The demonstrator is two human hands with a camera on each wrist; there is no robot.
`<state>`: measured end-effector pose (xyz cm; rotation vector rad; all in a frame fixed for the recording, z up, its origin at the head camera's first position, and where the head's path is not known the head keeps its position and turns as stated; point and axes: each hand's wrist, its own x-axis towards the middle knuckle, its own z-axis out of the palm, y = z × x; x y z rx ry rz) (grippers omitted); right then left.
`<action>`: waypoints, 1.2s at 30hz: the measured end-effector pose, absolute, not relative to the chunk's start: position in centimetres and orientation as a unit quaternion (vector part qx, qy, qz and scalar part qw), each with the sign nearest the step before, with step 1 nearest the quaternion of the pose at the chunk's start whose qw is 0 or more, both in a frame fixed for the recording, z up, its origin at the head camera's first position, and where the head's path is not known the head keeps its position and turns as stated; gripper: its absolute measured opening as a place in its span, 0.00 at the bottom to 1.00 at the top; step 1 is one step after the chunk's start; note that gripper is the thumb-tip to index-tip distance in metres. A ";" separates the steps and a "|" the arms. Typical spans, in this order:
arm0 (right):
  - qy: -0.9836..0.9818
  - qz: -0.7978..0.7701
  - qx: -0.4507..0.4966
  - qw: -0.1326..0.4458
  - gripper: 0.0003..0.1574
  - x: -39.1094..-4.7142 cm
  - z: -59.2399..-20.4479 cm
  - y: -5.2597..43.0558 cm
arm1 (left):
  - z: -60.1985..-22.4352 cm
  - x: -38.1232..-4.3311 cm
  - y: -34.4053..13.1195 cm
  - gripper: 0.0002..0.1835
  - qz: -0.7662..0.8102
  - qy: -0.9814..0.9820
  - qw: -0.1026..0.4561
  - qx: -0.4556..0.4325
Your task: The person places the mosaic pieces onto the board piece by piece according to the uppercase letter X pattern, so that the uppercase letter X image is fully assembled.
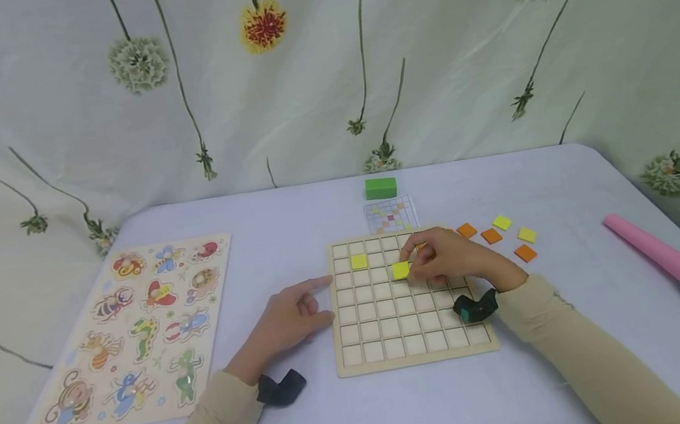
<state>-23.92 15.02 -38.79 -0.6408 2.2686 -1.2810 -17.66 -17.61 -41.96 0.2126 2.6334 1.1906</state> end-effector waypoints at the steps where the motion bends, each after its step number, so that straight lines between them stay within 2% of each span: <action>1: 0.824 -0.464 -0.233 0.228 0.14 -23.9 -38.8 14.8 | -42.0 -17.7 -17.6 0.34 0.408 0.902 0.121 0.073; 16: 0.844 -0.432 -0.237 0.212 0.14 -24.2 -38.9 11.9 | -41.8 -17.7 -17.5 0.34 0.406 0.902 0.126 0.070; 36: 0.867 -0.398 -0.227 0.196 0.14 -24.4 -38.9 10.5 | -41.8 -17.7 -17.6 0.34 0.403 0.904 0.124 0.071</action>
